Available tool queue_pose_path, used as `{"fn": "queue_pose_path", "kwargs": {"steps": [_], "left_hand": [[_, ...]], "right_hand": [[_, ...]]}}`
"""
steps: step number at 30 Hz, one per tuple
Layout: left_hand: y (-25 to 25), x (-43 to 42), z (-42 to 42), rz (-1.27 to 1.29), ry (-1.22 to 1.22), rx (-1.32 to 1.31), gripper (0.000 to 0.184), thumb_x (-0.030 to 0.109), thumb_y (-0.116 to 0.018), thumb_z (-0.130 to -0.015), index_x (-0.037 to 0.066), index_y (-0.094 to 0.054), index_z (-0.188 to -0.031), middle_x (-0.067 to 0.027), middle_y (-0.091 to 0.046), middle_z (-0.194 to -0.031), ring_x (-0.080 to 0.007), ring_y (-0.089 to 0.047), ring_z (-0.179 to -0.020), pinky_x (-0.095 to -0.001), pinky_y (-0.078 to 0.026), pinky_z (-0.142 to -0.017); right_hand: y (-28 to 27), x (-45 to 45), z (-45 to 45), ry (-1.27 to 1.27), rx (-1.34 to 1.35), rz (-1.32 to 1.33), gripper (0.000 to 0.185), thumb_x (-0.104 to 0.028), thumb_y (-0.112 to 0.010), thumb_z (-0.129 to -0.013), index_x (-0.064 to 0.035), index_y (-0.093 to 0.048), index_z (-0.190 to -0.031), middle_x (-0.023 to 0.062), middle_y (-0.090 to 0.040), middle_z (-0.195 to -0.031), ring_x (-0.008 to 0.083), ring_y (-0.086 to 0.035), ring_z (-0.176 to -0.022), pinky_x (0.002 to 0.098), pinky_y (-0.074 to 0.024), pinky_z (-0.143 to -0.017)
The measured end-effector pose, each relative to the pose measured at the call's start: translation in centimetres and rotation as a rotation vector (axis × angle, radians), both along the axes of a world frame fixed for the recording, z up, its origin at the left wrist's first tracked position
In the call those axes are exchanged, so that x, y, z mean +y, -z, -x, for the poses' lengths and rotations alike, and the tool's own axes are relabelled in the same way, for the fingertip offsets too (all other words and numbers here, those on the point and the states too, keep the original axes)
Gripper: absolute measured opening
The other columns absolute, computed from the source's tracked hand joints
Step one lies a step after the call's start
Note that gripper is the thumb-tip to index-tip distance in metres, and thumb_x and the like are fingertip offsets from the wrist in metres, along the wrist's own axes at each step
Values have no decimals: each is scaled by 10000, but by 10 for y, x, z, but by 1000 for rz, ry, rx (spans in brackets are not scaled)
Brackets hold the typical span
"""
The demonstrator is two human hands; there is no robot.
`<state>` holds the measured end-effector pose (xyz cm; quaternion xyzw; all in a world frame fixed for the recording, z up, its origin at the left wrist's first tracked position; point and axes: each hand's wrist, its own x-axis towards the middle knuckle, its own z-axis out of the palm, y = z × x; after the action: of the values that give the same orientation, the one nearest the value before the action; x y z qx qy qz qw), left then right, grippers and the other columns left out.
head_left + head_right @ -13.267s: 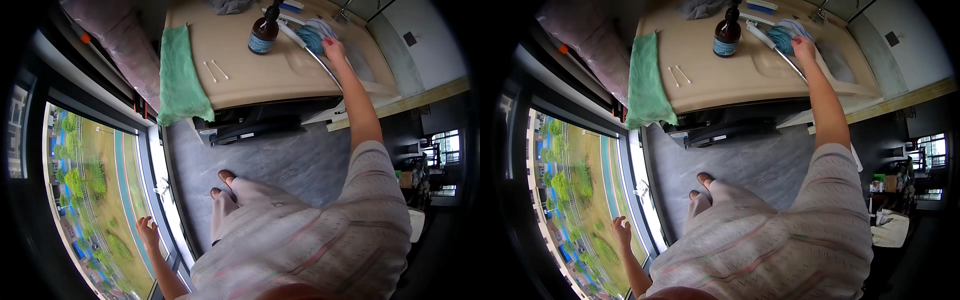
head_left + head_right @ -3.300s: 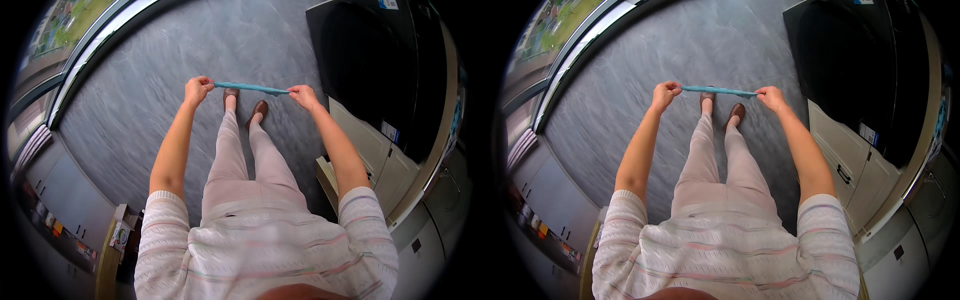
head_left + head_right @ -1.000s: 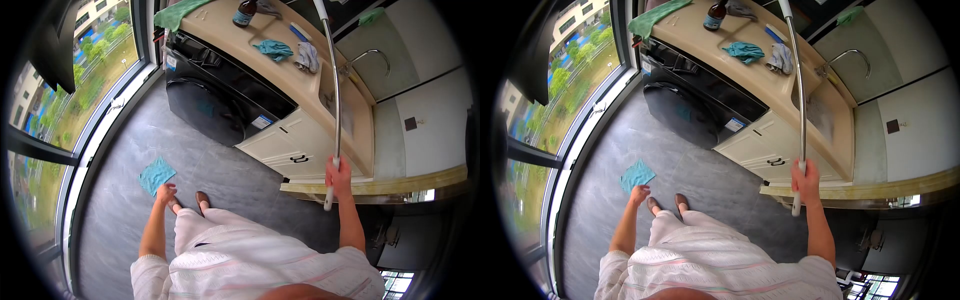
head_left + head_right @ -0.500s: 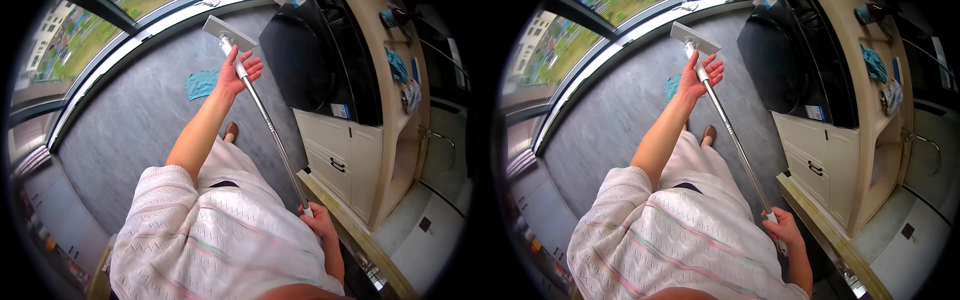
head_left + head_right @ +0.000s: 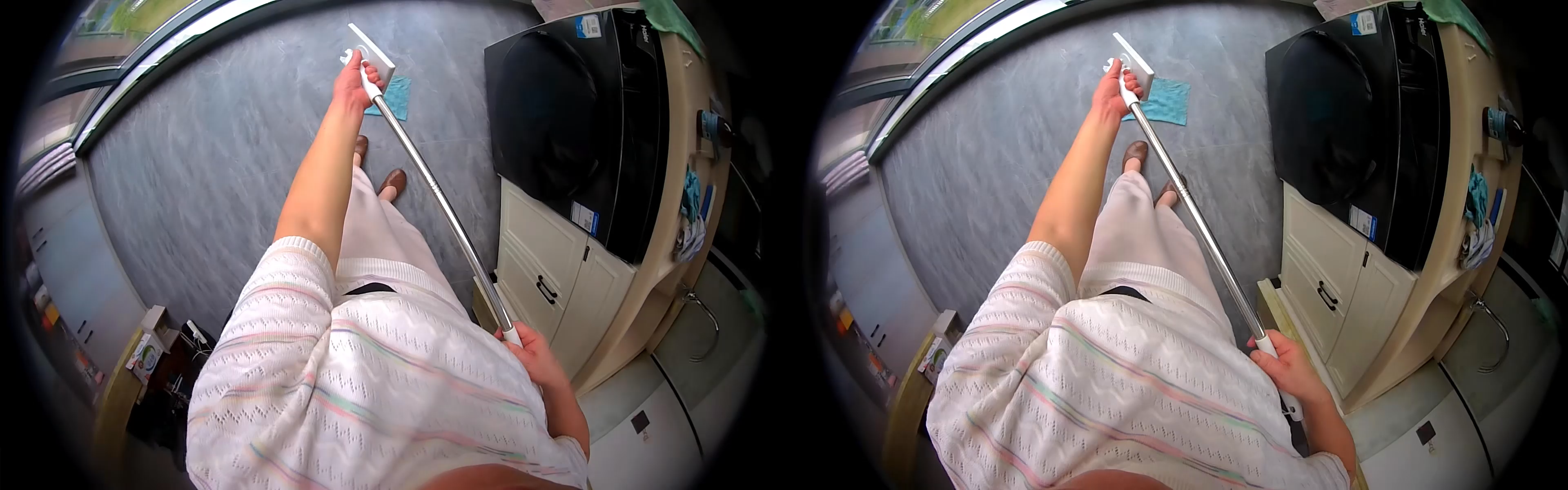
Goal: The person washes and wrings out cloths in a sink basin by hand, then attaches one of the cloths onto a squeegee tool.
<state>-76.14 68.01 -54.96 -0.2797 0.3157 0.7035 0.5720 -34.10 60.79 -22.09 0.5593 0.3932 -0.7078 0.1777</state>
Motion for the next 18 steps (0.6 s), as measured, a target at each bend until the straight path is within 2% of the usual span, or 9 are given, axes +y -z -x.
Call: {"fn": "queue_pose_path", "kwargs": {"steps": [2, 8, 11, 14, 17, 18], "left_hand": [[2, 0, 8, -12, -6, -6, 354, 423, -490, -846, 99, -393, -739, 17, -370, -548, -110, -360, -460, -267, -330, -450], [5, 0, 28, -63, 63, -57, 312, 387, -541, -817, 88, -452, -797, -21, -437, -554, -154, -420, -472, -320, -356, -467], [3, -1, 35, 34, 47, -19, 295, 362, -536, -819, 75, -468, -819, -33, -471, -582, -163, -443, -485, -322, -360, -469], [16, -6, 44, 104, 15, 64, 256, 318, -515, -833, 66, -468, -826, -39, -488, -603, -164, -450, -490, -324, -364, -467], [15, -8, 45, 62, -6, 58, 195, 255, -523, -827, 74, -453, -803, -24, -466, -588, -144, -436, -472, -309, -360, -450], [18, -8, 48, 49, 2, 37, 178, 232, -526, -821, 77, -446, -786, -19, -455, -577, -137, -429, -464, -303, -358, -445]], "right_hand": [[-8, 18, 15, 19, -46, 92, 129, -127, -577, -817, -51, -542, -915, -46, -519, -742, 26, -455, -659, 186, -395, -606], [-13, 40, 28, -44, -131, 166, 129, -152, -575, -824, -77, -536, -922, -63, -484, -683, 3, -393, -567, 165, -325, -489], [-15, 44, 29, -67, -184, 173, 124, -139, -571, -828, -73, -538, -928, -49, -493, -711, 7, -409, -612, 170, -350, -533], [-17, 34, 25, -124, -90, 15, 129, -117, -567, -828, -61, -535, -940, -33, -503, -747, 26, -427, -668, 183, -377, -596], [-12, 27, 17, -318, 15, -265, 200, -133, -578, -817, -49, -507, -984, -16, -540, -698, 89, -489, -599, 254, -416, -538], [-13, 25, 17, -336, -3, -282, 206, -137, -580, -814, -45, -505, -984, 10, -554, -706, 115, -506, -607, 270, -424, -553]]}}
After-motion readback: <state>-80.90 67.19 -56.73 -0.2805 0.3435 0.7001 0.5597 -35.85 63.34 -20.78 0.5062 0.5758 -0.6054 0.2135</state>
